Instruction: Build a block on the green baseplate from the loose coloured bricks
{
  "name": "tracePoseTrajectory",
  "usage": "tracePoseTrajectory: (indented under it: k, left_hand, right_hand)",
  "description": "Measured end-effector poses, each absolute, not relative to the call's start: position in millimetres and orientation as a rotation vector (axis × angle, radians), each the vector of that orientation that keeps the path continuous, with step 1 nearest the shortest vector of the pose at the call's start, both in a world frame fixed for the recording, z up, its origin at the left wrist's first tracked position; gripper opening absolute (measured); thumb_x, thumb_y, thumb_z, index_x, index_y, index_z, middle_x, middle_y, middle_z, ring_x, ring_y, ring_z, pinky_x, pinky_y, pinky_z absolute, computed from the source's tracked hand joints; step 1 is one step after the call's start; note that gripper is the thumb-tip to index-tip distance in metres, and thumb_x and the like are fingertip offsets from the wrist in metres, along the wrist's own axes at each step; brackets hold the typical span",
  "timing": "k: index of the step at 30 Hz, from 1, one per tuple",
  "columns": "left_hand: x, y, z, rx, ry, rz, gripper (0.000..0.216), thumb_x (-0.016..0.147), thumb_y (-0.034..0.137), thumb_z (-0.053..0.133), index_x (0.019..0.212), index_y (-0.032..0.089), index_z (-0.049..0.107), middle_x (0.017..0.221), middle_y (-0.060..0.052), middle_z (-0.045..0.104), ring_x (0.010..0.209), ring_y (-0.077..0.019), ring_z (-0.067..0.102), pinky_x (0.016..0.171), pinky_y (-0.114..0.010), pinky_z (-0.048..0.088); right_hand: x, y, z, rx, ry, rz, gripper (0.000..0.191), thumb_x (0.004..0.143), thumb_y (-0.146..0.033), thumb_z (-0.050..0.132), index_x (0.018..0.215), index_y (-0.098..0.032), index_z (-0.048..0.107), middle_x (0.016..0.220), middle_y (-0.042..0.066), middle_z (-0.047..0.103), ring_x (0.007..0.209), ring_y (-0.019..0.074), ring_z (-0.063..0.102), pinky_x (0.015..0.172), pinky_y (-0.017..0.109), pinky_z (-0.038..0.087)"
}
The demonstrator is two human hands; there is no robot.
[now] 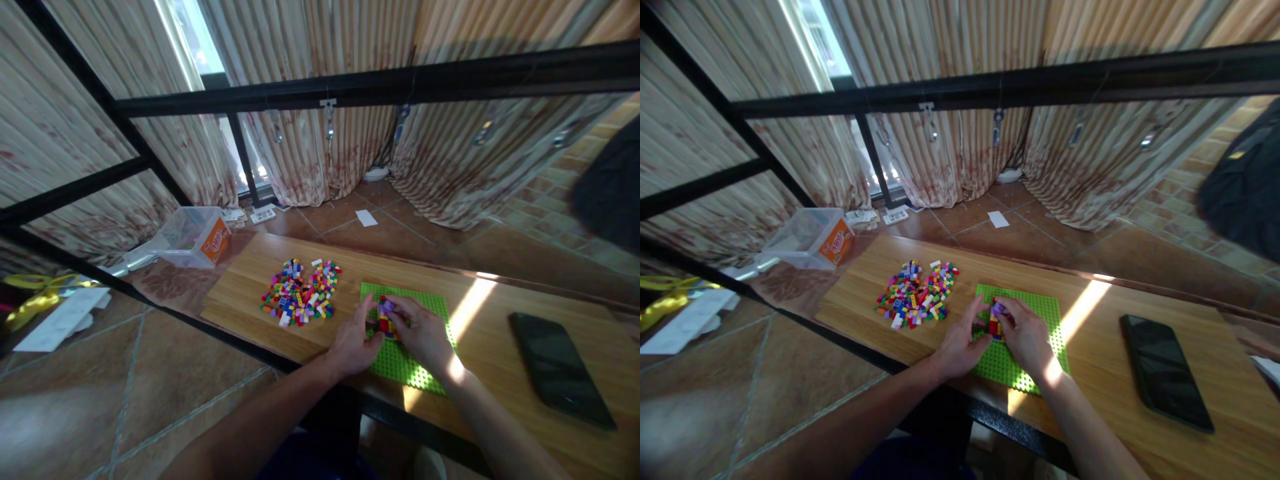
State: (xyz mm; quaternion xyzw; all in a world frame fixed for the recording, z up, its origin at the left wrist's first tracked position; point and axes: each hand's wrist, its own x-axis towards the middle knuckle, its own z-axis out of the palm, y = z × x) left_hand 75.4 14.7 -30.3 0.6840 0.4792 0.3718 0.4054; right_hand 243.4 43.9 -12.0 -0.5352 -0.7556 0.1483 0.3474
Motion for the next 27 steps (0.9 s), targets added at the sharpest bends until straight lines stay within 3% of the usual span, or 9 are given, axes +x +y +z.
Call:
tracePoseTrajectory:
  k: [6, 12, 27]
  left_hand:
    - [77, 9, -31, 1.780, 1.215, 0.941, 0.083, 0.083, 0.019, 0.057, 0.152, 0.027, 0.012, 0.140, -0.010, 0.052, 0.106, -0.0218, 0.063, 0.097, -0.045, 0.051]
    - [78, 8, -29, 1.818, 1.216, 0.941, 0.079, 0.086, 0.022, 0.055, 0.152, 0.024, 0.013, 0.142, -0.011, 0.051, 0.110, -0.0229, 0.061, 0.101, -0.046, 0.049]
    - [82, 9, -25, 1.740, 1.228, 0.980, 0.076, 0.085, 0.019, 0.055, 0.150, 0.025, 0.016, 0.139, -0.009, 0.053, 0.108, -0.0218, 0.062, 0.099, -0.045, 0.051]
  right_hand:
    - [240, 41, -10, -1.408, -1.921, 0.328, 0.027, 0.091, -0.033, 0.048, 0.106, -0.022, 0.068, 0.103, 0.008, 0.069, 0.082, 0.0201, 0.069, 0.074, 0.035, 0.057]
    - [237, 38, -13, -1.399, -1.924, 0.210, 0.027, 0.094, -0.035, 0.046, 0.093, -0.023, 0.070, 0.100, 0.008, 0.068, 0.092, 0.0224, 0.065, 0.082, 0.038, 0.054]
    - [241, 39, -28, -1.429, -1.952, 0.067, 0.031, 0.095, -0.039, 0.048, 0.098, -0.020, 0.072, 0.101, 0.011, 0.067, 0.093, 0.0245, 0.060, 0.088, 0.042, 0.050]
